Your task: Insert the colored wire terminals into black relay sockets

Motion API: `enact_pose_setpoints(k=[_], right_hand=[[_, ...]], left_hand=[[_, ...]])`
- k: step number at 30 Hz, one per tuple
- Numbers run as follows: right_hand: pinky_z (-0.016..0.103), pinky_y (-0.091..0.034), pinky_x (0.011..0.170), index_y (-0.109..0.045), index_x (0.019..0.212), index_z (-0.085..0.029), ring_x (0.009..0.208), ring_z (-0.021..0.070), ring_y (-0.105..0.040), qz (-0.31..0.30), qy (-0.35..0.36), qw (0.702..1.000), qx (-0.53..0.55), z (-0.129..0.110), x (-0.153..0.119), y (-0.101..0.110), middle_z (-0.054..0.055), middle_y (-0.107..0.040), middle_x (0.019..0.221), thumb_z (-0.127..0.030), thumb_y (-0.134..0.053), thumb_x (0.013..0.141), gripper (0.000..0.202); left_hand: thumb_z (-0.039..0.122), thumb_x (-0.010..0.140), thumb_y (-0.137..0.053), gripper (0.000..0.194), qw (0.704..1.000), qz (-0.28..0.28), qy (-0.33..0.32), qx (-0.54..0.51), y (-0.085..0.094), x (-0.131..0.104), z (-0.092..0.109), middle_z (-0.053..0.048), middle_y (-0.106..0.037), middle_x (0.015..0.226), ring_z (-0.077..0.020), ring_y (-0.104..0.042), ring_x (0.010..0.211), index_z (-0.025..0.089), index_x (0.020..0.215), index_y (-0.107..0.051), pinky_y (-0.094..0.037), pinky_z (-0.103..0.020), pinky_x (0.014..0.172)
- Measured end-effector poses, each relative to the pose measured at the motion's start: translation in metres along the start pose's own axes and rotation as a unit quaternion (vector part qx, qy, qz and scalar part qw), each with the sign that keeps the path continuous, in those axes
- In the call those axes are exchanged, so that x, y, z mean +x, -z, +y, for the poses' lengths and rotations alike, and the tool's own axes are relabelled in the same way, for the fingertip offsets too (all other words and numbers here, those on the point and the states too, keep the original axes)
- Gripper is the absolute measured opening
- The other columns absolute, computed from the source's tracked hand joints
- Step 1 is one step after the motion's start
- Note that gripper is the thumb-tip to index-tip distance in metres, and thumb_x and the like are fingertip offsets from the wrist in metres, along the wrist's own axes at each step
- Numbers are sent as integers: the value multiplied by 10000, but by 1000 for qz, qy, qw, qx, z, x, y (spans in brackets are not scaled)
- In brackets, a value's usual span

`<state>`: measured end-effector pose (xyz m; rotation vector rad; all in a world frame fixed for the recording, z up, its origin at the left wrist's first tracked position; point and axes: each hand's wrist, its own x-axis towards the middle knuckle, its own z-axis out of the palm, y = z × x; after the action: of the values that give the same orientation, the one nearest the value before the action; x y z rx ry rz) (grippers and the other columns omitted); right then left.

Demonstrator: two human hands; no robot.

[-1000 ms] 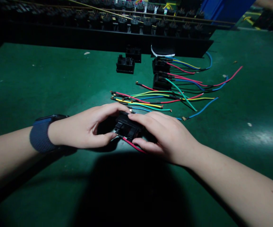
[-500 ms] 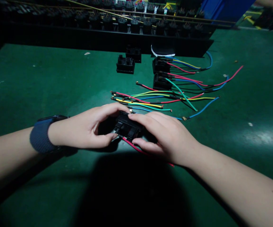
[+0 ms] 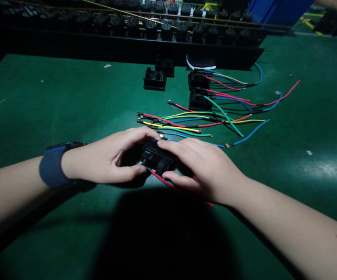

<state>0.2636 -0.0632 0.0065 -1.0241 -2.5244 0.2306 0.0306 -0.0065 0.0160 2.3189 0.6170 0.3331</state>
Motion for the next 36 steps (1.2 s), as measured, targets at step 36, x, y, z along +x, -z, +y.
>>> enact_pose_setpoints(k=[36], right_hand=[[275,-506,810,-519,1266,-105,954,189,-643,-7,-2,1000,18,3,-3,1,107,-681,1066,-301,-609,863,458]], left_hand=[[130,711,-555,402,996,-9,27,-80,2,0,3,-43,-637,1052,-179,-606,921,164,1106,-486,-487,-266,743]])
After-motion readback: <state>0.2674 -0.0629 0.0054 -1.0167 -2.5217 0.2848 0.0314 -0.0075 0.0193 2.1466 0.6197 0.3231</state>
